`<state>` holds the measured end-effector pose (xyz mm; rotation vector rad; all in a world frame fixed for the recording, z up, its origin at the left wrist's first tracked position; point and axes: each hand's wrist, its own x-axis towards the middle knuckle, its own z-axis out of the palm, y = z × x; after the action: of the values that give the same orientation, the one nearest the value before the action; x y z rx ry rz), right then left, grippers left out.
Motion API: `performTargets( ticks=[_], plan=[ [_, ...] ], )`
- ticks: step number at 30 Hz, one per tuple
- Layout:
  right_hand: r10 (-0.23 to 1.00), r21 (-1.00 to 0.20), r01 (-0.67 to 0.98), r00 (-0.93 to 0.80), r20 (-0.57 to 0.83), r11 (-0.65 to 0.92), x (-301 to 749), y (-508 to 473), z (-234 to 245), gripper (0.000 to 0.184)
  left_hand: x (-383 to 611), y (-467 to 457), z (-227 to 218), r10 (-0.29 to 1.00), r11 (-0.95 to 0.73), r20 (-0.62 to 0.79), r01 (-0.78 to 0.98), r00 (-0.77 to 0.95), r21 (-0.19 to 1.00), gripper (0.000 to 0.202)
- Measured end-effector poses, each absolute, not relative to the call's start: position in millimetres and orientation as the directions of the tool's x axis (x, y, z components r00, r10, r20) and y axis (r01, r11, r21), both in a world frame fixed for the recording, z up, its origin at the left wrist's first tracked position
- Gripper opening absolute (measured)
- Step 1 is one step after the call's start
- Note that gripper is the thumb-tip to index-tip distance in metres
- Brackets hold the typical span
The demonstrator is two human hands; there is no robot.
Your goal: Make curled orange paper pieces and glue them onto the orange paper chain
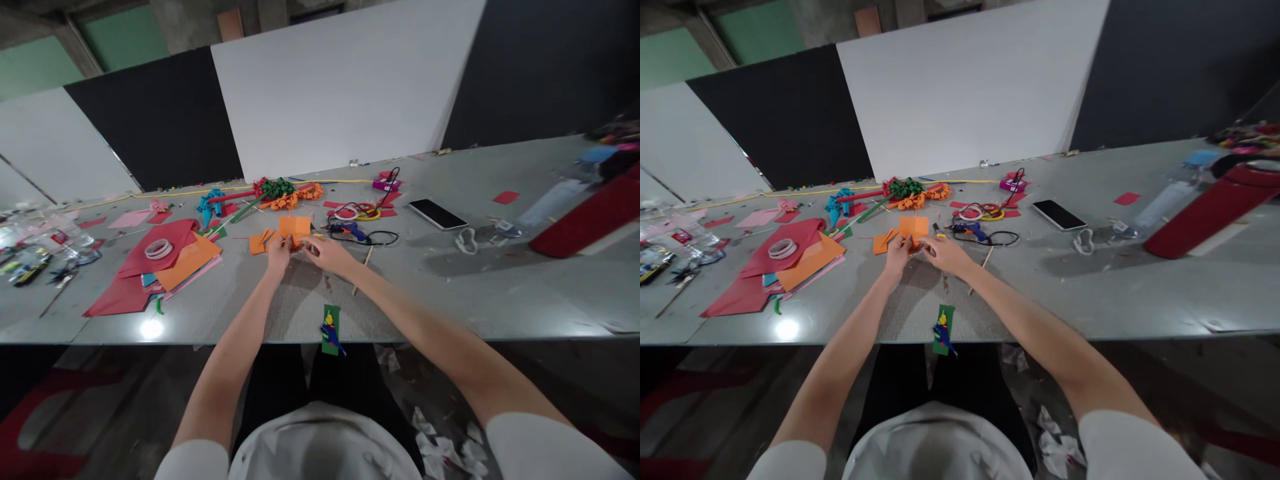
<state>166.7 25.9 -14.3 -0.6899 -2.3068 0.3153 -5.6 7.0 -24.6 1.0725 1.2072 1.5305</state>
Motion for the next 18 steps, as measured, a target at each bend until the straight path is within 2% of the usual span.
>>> performTargets(
  ticks=[4, 9, 14, 18],
  plan=[
    [0.477, -0.207, 0.464, -0.596, 0.646, 0.861, 173.0, 31.2, -8.3, 0.031, -10.3, 5.2, -20.7, 0.957, -0.175, 0.164, -0.025, -0.238, 0.984, 0.030],
    [0.449, -0.062, 0.560, -0.588, 0.673, 0.826, 179.9, 30.0, -2.4, 0.027, -12.4, 3.1, -16.5, 0.958, -0.214, 0.227, 0.093, -0.173, 0.973, 0.037],
    [0.430, -0.019, 0.556, -0.621, 0.655, 0.831, 184.4, 29.6, -1.3, 0.028, -13.5, 3.1, -15.7, 0.963, -0.217, 0.229, 0.094, -0.141, 0.972, 0.039],
    [0.437, -0.027, 0.557, -0.619, 0.652, 0.830, 185.0, 33.0, -3.8, 0.024, -11.5, 5.3, -18.1, 0.971, -0.197, 0.187, -0.058, -0.149, 0.979, 0.031]
  ],
)
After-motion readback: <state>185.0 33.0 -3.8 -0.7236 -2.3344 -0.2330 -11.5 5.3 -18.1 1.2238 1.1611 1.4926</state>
